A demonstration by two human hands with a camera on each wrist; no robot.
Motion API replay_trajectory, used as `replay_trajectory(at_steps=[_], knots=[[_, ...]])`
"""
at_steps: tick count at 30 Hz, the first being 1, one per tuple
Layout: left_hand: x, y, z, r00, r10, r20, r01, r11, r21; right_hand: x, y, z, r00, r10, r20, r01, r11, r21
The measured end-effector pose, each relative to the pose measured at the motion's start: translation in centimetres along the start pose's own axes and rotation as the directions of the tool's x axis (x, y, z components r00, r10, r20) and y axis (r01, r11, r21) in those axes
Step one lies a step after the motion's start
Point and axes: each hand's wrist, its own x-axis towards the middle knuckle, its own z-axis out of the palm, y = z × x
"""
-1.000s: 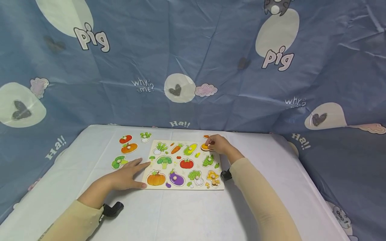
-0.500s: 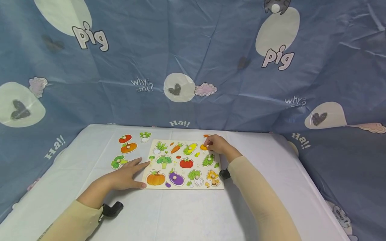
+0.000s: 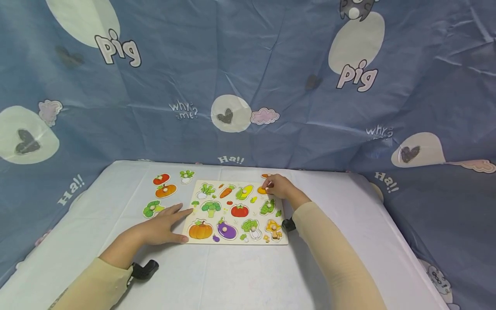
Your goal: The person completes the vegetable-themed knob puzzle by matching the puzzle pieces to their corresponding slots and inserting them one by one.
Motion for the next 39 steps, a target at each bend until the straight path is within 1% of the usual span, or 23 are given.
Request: replay_trajectory(at_steps=[9,14,23,26,32,36,39], knots=[[-0.1,-0.1,0.0,1.000,0.004,0.003,-0.004,1.000,0.002,0.0,-0.1,0.0,1.000,-0.007,0.015,0.007,1.000,0.004],[-0.1,-0.1,0.0,1.000,0.006,0.006,-0.006,1.000,0.002,-0.2,-0.4,-0.4,1.000,0.001,0.022,-0.001,1.000,0.007],[-0.2,-0.2,0.0,1.000,0.000,0.006,0.000,1.000,0.003,-0.5,-0.8,-1.7,0.999,0.009,-0.042,-0.009,1.000,-0.012],[-0.3,-0.1,-0.1,1.000,0.001,0.006,-0.001,1.000,0.000,-0.5,-0.9,-2.0,0.998,-0.001,-0.060,0.000,1.000,-0.012],[-0.2,-0.2,-0.1,1.000,0.003,0.006,-0.003,1.000,0.000,0.2,-0.7,-2.2,0.997,-0.012,-0.079,0.013,1.000,0.021],[-0.2,-0.1,-0.1,1.000,-0.003,0.011,0.003,1.000,0.005,1.0,-0.2,-2.4,0.995,0.012,-0.099,-0.009,0.999,0.038],[-0.1,0.0,-0.1,1.000,-0.006,0.010,0.006,1.000,0.007,1.4,0.1,-2.4,0.991,0.055,-0.120,-0.048,0.997,0.061]])
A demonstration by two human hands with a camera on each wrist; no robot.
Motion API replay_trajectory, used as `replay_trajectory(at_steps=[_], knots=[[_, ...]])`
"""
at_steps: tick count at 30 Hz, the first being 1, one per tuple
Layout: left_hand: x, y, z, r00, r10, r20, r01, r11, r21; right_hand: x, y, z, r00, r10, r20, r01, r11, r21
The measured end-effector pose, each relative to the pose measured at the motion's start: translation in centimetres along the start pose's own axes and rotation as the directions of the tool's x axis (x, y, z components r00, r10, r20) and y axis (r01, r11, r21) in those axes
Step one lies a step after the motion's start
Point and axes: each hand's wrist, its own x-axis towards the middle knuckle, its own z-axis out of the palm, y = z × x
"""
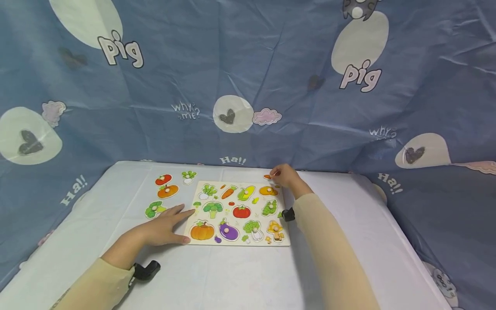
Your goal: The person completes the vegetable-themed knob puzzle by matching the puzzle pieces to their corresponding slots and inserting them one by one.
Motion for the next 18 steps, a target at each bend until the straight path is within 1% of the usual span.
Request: replay_trajectory(at_steps=[5,11,13,18], knots=[[0.1,0.0,0.1,1.000,0.002,-0.001,-0.002,1.000,-0.002,0.7,0.4,0.3,0.998,0.062,-0.032,-0.061,0.997,0.050],[0.0,-0.1,0.2,1.000,0.000,-0.004,0.000,1.000,0.001,1.2,0.5,0.9,0.993,0.084,-0.083,-0.080,0.995,0.052],[0.0,-0.1,0.2,1.000,0.001,-0.004,-0.001,1.000,0.005,1.5,0.5,1.2,0.991,0.099,-0.085,-0.094,0.994,0.060],[0.1,-0.2,0.1,1.000,0.003,-0.002,-0.003,1.000,0.007,1.9,0.5,1.7,0.984,0.166,-0.070,-0.158,0.982,0.107]])
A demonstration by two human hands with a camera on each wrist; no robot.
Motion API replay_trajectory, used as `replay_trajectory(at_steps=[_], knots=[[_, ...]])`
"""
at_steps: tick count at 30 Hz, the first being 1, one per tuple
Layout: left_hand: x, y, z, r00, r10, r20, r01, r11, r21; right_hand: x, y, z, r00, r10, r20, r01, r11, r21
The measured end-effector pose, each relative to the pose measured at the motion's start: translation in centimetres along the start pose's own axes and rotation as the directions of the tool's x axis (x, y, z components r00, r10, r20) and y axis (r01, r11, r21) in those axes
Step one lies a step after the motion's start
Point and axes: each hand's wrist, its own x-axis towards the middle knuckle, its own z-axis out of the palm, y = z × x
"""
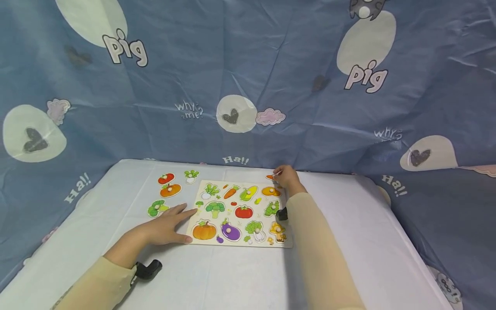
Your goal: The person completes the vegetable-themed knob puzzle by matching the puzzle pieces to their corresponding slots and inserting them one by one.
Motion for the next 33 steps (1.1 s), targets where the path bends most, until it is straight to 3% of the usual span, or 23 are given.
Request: replay_trajectory(at_steps=[13,21,33], knots=[[0.35,-0.07,-0.07,1.000,-0.002,-0.001,0.002,1.000,0.002,0.07,-0.66,0.51,1.000,0.007,0.010,-0.006,0.999,-0.037],[0.23,0.05,0.06,1.000,-0.025,0.004,0.025,1.000,-0.006,0.28,-0.35,0.82,0.999,0.031,0.034,-0.031,0.999,-0.017],[0.21,-0.12,0.07,1.000,-0.013,-0.003,0.013,1.000,-0.003,0.53,-0.13,0.90,0.998,0.044,0.040,-0.044,0.999,-0.013]])
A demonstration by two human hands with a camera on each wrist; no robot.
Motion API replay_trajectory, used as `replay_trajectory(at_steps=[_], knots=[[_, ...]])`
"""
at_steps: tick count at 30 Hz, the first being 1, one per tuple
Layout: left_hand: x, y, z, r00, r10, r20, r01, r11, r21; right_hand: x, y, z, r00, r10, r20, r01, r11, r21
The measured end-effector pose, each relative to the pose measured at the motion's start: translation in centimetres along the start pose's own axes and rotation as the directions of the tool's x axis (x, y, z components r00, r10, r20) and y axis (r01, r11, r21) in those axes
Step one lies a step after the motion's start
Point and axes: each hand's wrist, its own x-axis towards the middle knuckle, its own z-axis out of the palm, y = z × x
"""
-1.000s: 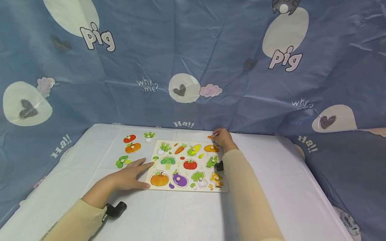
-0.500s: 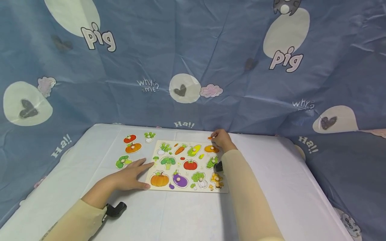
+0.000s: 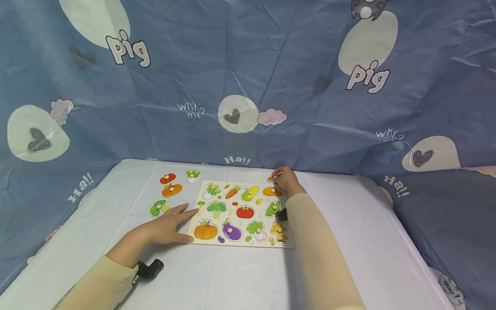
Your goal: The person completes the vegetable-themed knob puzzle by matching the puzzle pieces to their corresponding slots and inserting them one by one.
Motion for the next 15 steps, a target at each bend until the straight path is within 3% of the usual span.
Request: replay_trajectory(at_steps=[15], knots=[[0.3,-0.2,-0.2,1.000,0.004,0.001,-0.004,1.000,0.006,-1.5,-1.0,-1.7,0.985,-0.168,0.034,0.169,0.985,-0.024]])
